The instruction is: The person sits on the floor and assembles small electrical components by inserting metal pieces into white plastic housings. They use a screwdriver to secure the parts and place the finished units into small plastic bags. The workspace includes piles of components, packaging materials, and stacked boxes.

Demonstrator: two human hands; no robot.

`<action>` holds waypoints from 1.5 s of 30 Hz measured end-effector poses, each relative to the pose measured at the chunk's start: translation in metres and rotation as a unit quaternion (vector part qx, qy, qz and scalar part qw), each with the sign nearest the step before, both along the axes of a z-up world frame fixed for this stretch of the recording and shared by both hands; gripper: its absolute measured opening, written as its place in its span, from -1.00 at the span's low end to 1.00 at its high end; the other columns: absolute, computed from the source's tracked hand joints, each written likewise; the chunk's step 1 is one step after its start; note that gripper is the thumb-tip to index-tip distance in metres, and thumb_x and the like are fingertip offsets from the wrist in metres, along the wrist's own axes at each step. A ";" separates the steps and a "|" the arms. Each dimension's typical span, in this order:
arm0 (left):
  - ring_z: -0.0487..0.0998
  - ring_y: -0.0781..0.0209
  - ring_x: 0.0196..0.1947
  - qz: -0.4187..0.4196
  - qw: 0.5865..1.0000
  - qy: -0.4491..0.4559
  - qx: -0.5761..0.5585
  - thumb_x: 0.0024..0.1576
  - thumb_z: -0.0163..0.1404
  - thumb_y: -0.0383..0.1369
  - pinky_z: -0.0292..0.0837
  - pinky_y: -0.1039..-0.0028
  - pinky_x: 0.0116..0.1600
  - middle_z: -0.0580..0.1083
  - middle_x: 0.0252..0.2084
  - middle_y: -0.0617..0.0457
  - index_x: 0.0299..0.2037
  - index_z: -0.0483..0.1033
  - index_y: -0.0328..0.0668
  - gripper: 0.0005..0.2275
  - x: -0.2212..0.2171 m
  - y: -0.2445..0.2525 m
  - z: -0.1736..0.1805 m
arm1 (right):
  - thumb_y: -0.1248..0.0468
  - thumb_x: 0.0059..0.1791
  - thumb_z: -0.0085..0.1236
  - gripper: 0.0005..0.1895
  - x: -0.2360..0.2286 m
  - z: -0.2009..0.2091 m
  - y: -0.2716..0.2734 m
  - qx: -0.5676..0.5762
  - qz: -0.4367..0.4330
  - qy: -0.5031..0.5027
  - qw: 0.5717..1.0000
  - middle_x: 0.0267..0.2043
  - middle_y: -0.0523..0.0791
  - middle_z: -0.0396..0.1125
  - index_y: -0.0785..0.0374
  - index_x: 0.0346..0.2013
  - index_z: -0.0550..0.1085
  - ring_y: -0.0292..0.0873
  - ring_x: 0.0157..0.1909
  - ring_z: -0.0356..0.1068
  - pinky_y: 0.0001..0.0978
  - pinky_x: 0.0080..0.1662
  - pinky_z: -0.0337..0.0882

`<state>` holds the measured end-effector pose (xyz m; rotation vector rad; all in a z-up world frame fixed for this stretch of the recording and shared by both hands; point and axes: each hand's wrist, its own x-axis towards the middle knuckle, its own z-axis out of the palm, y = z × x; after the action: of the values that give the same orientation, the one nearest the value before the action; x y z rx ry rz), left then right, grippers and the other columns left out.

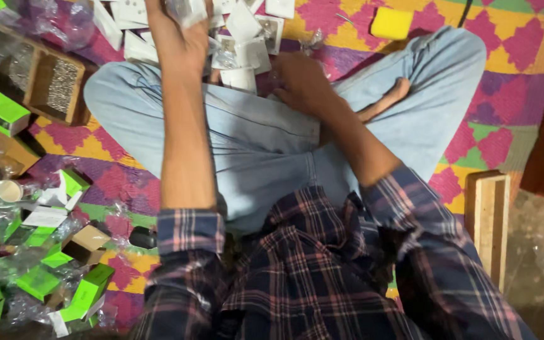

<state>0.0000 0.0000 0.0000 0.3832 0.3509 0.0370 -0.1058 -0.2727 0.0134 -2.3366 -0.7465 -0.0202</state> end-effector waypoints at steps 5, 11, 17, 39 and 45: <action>0.60 -0.03 -0.25 -0.037 0.997 0.044 0.055 0.21 0.07 -0.29 0.65 0.05 -0.19 0.52 -0.19 -0.10 -0.06 0.46 -0.34 -0.75 -0.038 -0.027 0.004 | 0.28 -0.05 0.20 -0.82 0.015 -0.027 -0.003 -0.181 -0.021 -0.087 0.979 -0.21 -0.08 0.40 0.17 -0.18 0.44 0.08 -0.04 0.38 0.15 -0.02 0.25; 0.62 -0.07 -0.19 -0.005 0.997 0.079 0.007 0.15 0.08 -0.35 0.71 -0.10 -0.07 0.51 -0.17 -0.10 -0.04 0.43 -0.33 -0.75 -0.047 -0.034 0.022 | 0.44 -0.10 0.22 -0.78 0.022 -0.009 -0.048 -0.088 -0.181 -0.046 0.978 -0.20 0.03 0.39 0.26 -0.20 0.42 0.19 -0.05 0.37 0.10 -0.04 0.28; 0.62 0.05 -0.24 -0.039 0.700 -0.111 0.705 0.07 0.30 -0.18 0.68 0.25 -0.31 0.49 -0.21 0.00 -0.05 0.45 -0.34 -0.57 -0.074 -0.040 0.018 | 0.32 -0.27 0.47 -0.35 0.023 -0.017 -0.063 -0.123 -0.171 0.131 0.969 -0.14 0.29 0.31 0.52 -0.08 0.28 0.38 -0.06 0.33 0.08 -0.08 0.36; 0.65 -0.03 -0.35 -0.454 0.395 -0.163 0.782 0.03 0.15 -0.14 0.54 0.15 -0.25 0.61 -0.32 -0.10 -0.19 0.64 -0.13 -0.72 -0.048 -0.168 -0.064 | 0.03 -0.09 0.35 -0.58 0.053 -0.022 -0.097 -0.291 -0.193 0.329 0.877 -0.20 0.09 0.46 0.23 -0.09 0.55 0.11 -0.20 0.48 -0.06 -0.20 0.44; 0.64 -0.06 -0.37 -0.472 0.406 -0.179 0.762 0.07 0.10 -0.12 0.53 0.12 -0.27 0.60 -0.34 -0.12 -0.19 0.64 -0.15 -0.71 -0.049 -0.170 -0.085 | -0.05 -0.05 0.32 -0.61 0.044 -0.034 -0.095 -0.283 -0.158 0.339 0.883 -0.25 0.03 0.50 0.15 -0.12 0.62 0.04 -0.26 0.51 -0.10 -0.25 0.45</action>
<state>-0.0485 -0.1697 -0.0854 2.3813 -0.5512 -0.7550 -0.0615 -0.3677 -0.0208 -2.7029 0.0036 0.9383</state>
